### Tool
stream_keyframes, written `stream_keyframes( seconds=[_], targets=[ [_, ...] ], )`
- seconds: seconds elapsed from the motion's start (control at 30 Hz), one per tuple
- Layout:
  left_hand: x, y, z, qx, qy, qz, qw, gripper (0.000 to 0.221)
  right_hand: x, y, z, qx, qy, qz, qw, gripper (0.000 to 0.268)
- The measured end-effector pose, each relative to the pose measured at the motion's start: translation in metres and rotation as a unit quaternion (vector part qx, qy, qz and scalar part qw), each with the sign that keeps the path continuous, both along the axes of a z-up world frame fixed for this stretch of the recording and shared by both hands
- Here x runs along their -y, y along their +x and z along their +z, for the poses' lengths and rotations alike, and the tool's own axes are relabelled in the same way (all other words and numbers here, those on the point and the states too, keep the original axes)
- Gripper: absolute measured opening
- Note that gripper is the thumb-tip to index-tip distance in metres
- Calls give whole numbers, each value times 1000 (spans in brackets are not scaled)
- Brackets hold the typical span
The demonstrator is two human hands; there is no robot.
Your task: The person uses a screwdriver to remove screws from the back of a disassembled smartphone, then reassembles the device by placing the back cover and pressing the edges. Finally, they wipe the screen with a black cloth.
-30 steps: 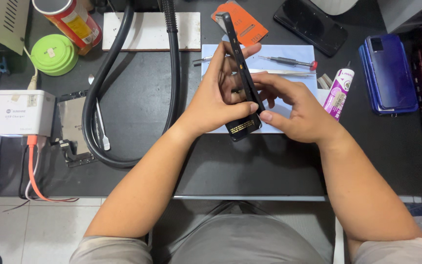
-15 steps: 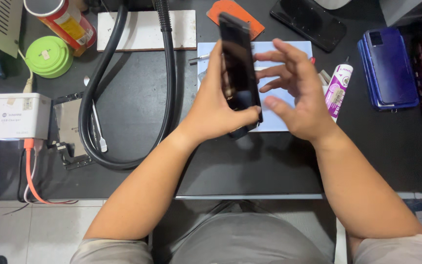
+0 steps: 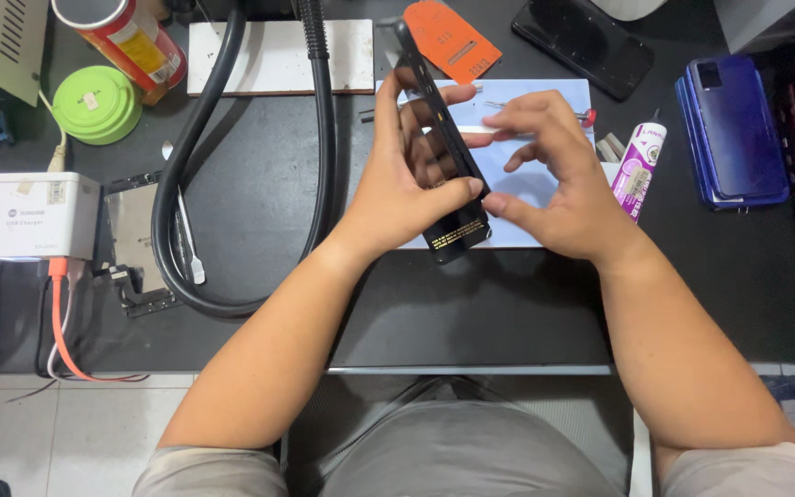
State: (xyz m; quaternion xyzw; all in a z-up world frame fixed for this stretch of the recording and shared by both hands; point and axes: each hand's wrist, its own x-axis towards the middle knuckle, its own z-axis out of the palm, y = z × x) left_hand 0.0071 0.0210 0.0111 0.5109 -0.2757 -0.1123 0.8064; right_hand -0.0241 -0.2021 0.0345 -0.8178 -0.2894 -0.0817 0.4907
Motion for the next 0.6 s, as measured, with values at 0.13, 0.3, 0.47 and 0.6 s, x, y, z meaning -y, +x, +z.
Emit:
stream_keyframes(
  seconds=[0.13,0.3,0.47,0.6],
  targets=[
    [-13,2,10,-22,11,47,999,102,-9,1,3,-183,-63,-138,971,52],
    [-24,1,20,13,5,106,994,105,-49,-16,14,-131,-299,-180,928,89],
    [-21,3,21,26,30,103,994,102,-44,-13,12,-192,-232,-168,939,87],
    [-19,3,21,19,40,80,996,98,-20,-8,14,-210,-280,-159,923,86]
  ],
)
